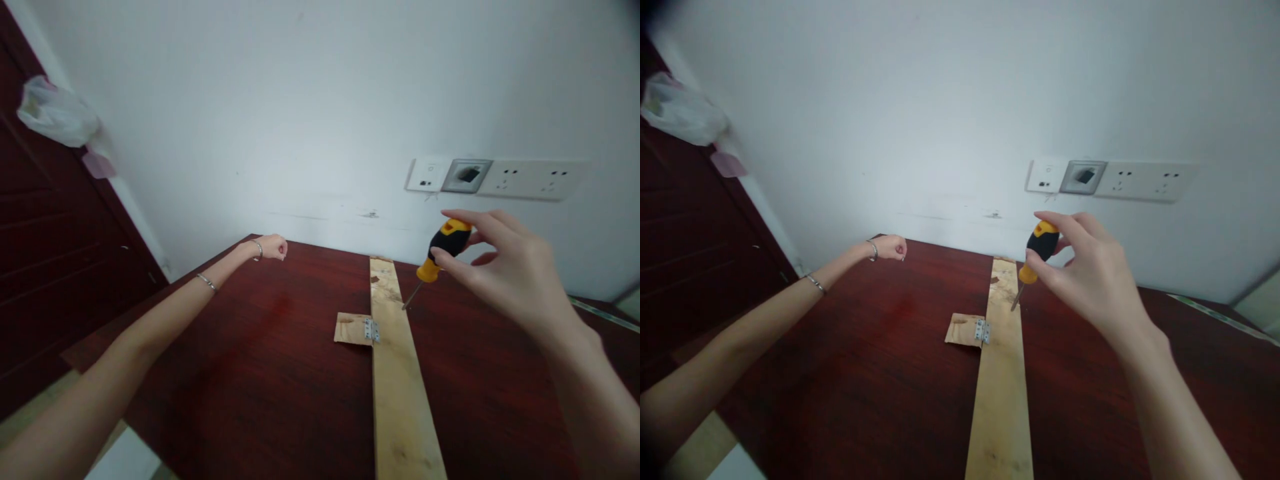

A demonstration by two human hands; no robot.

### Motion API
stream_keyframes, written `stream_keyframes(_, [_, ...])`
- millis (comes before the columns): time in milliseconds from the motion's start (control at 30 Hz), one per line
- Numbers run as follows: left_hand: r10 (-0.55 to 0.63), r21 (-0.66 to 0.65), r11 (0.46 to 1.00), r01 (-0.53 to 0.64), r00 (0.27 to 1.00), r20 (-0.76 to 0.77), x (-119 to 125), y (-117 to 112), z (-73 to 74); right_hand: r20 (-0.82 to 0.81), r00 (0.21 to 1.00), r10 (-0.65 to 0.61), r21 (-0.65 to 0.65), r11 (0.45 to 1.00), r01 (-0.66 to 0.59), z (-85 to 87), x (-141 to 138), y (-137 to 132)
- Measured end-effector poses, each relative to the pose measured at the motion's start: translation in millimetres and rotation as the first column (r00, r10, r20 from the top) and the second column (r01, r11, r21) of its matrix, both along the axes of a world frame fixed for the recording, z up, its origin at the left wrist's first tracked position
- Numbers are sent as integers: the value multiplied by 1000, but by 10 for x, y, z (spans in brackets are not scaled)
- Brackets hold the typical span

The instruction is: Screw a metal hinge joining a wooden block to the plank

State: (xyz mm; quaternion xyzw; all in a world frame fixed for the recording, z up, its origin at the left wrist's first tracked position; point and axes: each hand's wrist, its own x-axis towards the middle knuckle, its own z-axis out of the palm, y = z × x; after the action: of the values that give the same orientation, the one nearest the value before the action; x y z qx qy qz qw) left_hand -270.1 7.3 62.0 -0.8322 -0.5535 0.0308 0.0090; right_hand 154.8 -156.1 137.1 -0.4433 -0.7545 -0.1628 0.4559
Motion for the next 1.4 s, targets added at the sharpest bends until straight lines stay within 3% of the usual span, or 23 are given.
stream_keyframes(100, [104, -31, 994, -107, 991, -78, -350, 71, -77, -7, 1000, 8, 15, 1000, -8, -8, 16, 12])
stream_keyframes(233, [160, -89, 980, -176, 975, -156, -524, 77, -213, -9, 1000, 9, 13, 1000, -9, -22, 27, 35])
stream_keyframes(533, [226, -161, 951, -264, 949, -221, -455, -62, -289, 1, 1000, 0, -15, 1000, 0, -15, 21, 23])
stream_keyframes(900, [231, -188, 945, -268, 952, -199, -340, -92, -375, 18, 1000, 15, -22, 1000, -14, -10, -3, 28])
stream_keyframes(1167, [192, -189, 959, -213, 974, -124, -288, -111, -205, -44, 997, 61, -65, 996, -64, -20, -9, 40])
stream_keyframes(1267, [129, -160, 978, -134, 991, -45, -105, -55, -115, -100, 987, 125, -97, 986, -135, -49, -29, 68])
stream_keyframes(1400, [-14, -139, 990, 22, 998, 59, 318, 19, 26, -242, 952, 185, -171, 958, -229, -78, -61, 79])
